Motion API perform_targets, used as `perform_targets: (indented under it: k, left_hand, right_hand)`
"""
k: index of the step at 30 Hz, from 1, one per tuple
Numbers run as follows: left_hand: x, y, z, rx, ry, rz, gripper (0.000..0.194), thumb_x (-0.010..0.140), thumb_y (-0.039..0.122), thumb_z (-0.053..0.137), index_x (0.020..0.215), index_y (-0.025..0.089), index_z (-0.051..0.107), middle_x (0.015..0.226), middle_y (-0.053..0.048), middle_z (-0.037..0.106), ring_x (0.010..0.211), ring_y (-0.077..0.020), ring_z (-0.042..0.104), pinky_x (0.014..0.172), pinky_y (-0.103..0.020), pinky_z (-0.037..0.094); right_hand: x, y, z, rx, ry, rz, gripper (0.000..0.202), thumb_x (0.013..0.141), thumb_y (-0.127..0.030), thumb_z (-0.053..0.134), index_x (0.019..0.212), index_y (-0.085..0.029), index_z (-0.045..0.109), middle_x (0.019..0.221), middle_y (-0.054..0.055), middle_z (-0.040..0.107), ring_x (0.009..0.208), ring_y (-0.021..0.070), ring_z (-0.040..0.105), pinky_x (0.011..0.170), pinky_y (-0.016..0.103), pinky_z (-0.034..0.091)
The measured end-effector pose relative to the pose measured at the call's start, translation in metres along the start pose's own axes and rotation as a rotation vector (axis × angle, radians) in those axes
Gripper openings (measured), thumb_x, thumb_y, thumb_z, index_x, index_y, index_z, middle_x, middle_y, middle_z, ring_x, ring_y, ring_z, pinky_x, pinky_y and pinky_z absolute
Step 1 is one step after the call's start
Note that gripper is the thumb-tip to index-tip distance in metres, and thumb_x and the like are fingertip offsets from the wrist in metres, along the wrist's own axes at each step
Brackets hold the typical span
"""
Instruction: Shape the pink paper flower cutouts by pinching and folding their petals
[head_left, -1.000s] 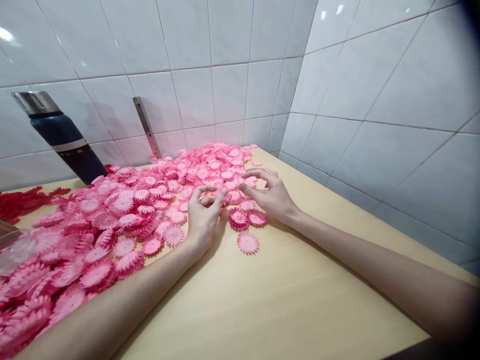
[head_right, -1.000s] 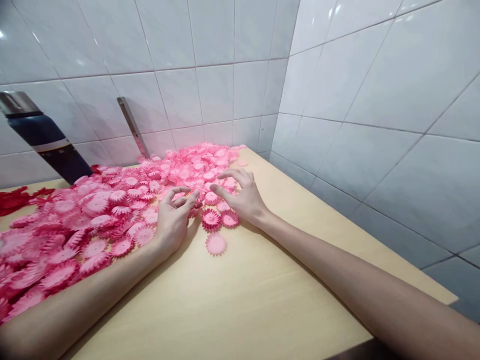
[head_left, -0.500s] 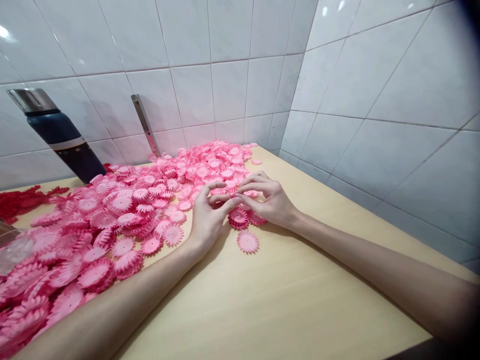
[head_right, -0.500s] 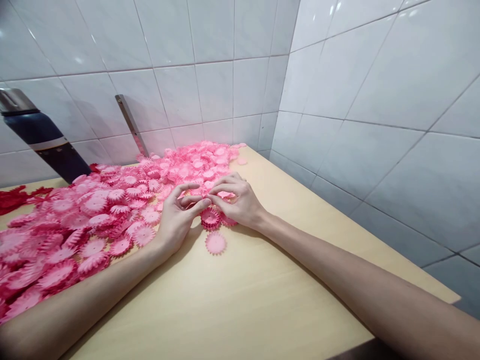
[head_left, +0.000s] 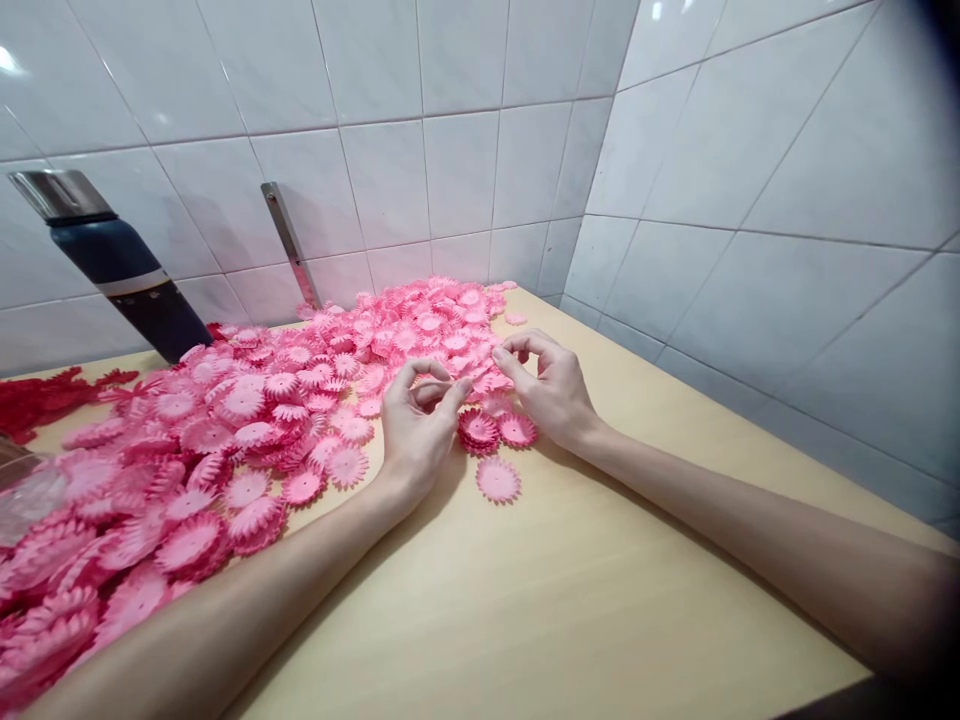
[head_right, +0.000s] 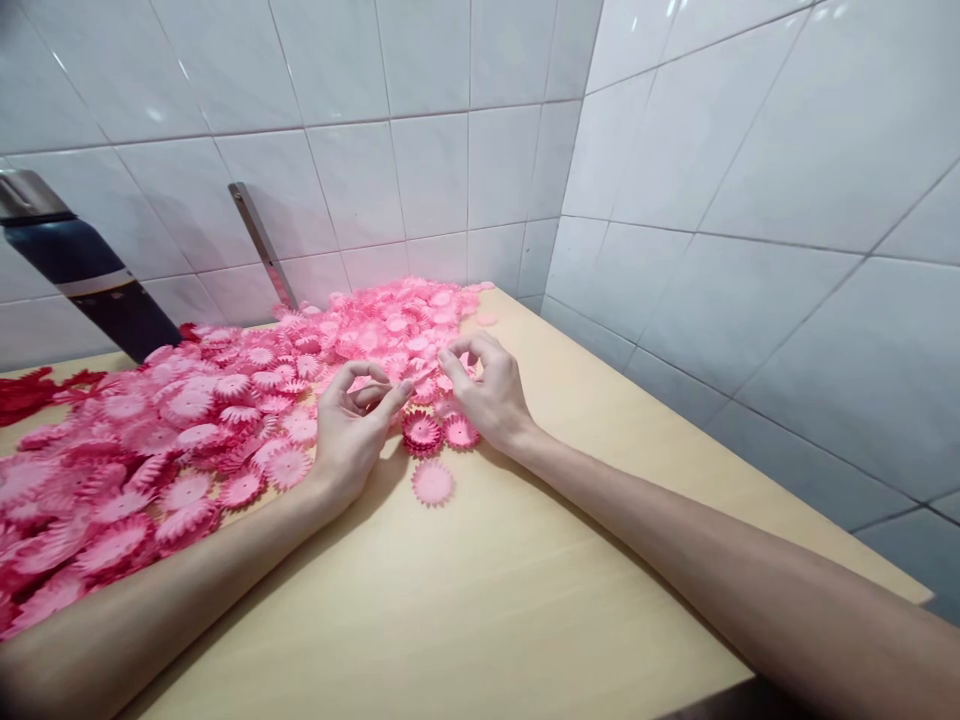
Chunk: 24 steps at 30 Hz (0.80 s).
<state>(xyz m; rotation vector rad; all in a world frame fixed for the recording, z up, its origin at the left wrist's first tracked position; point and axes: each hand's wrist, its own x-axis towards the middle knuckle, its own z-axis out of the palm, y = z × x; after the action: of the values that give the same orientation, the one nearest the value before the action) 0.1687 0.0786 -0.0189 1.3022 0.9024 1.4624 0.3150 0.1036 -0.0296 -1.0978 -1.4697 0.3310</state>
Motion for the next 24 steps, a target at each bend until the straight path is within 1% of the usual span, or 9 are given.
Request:
perform_targets:
  k: [3,7,8,10,12,16,18,20,24]
  left_hand:
    - [0.0,-0.001,-0.001,0.004,0.055,0.005,0.027,0.069,0.024,0.074,0.073,0.019,0.048,0.047,0.009,0.048,0.041,-0.0029,0.034,0.041,-0.014,0.028]
    - [0.001,-0.003,-0.005,-0.048,0.161,-0.021,0.024,0.068,0.021,0.074,0.073,0.018,0.051,0.053,0.007,0.053,0.048,-0.0058,0.045,0.046,-0.016,0.039]
    - [0.002,-0.004,-0.006,-0.052,0.178,-0.019,0.022,0.069,0.021,0.073,0.074,0.018,0.052,0.055,0.005,0.055,0.05,-0.0068,0.048,0.048,-0.017,0.041]
    - [0.005,-0.007,-0.007,-0.036,0.208,-0.001,0.019,0.069,0.021,0.073,0.076,0.018,0.056,0.063,0.002,0.061,0.059,-0.0094,0.055,0.054,-0.02,0.046]
    - [0.008,-0.011,-0.009,-0.012,0.229,0.015,0.018,0.07,0.022,0.074,0.082,0.017,0.061,0.078,-0.002,0.068,0.077,-0.0131,0.063,0.068,-0.024,0.052]
    - [0.011,-0.013,-0.01,0.059,0.204,-0.031,0.019,0.077,0.022,0.067,0.095,0.017,0.068,0.108,-0.009,0.07,0.105,-0.0179,0.063,0.097,-0.033,0.046]
    - [0.01,-0.011,-0.01,0.088,0.195,-0.035,0.019,0.077,0.021,0.066,0.095,0.016,0.07,0.112,-0.01,0.069,0.11,-0.0197,0.061,0.1,-0.035,0.044]
    - [0.008,-0.007,-0.008,0.089,0.175,-0.007,0.02,0.076,0.018,0.066,0.096,0.016,0.07,0.113,-0.01,0.069,0.111,-0.0206,0.06,0.1,-0.035,0.044]
    - [0.004,-0.002,-0.007,0.107,0.119,0.073,0.017,0.076,0.016,0.067,0.093,0.017,0.068,0.106,-0.008,0.07,0.1,-0.0191,0.064,0.09,-0.032,0.05]
  right_hand:
    - [0.004,0.011,0.0,-0.004,0.078,0.049,0.014,0.083,-0.027,0.06,0.072,-0.019,0.061,0.081,0.004,0.064,0.079,0.0184,0.056,0.075,0.034,0.045]
    - [0.017,0.034,-0.013,0.073,0.404,0.224,0.017,0.086,-0.032,0.057,0.078,-0.018,0.062,0.085,0.007,0.067,0.079,0.0194,0.061,0.073,0.034,0.048]
    - [0.019,0.036,-0.016,0.075,0.399,0.201,0.018,0.085,-0.035,0.059,0.08,-0.018,0.064,0.087,0.007,0.068,0.081,0.0199,0.062,0.075,0.034,0.049]
    - [0.019,0.034,-0.019,0.033,0.321,0.109,0.021,0.083,-0.038,0.063,0.083,-0.019,0.068,0.087,0.008,0.07,0.08,0.0206,0.063,0.075,0.035,0.049]
    - [0.015,0.026,-0.016,-0.032,0.149,0.053,0.022,0.082,-0.038,0.064,0.088,-0.018,0.072,0.09,0.008,0.072,0.083,0.0218,0.064,0.078,0.037,0.05]
    - [0.004,0.011,-0.008,-0.057,-0.098,0.037,0.026,0.082,-0.038,0.065,0.098,-0.019,0.073,0.104,0.01,0.071,0.104,0.0274,0.061,0.081,0.041,0.052]
    - [0.001,0.007,-0.009,-0.017,-0.173,-0.024,0.019,0.081,-0.038,0.067,0.088,-0.021,0.074,0.101,0.01,0.07,0.105,0.0282,0.059,0.076,0.041,0.053]
    - [0.0,0.005,-0.013,0.015,-0.265,-0.14,0.013,0.08,-0.034,0.068,0.08,-0.022,0.073,0.092,0.008,0.07,0.096,0.0258,0.061,0.077,0.041,0.052]
    - [-0.002,-0.001,-0.017,-0.02,-0.457,-0.333,0.004,0.076,-0.025,0.071,0.078,-0.021,0.072,0.079,0.005,0.07,0.081,0.0214,0.06,0.08,0.041,0.048]
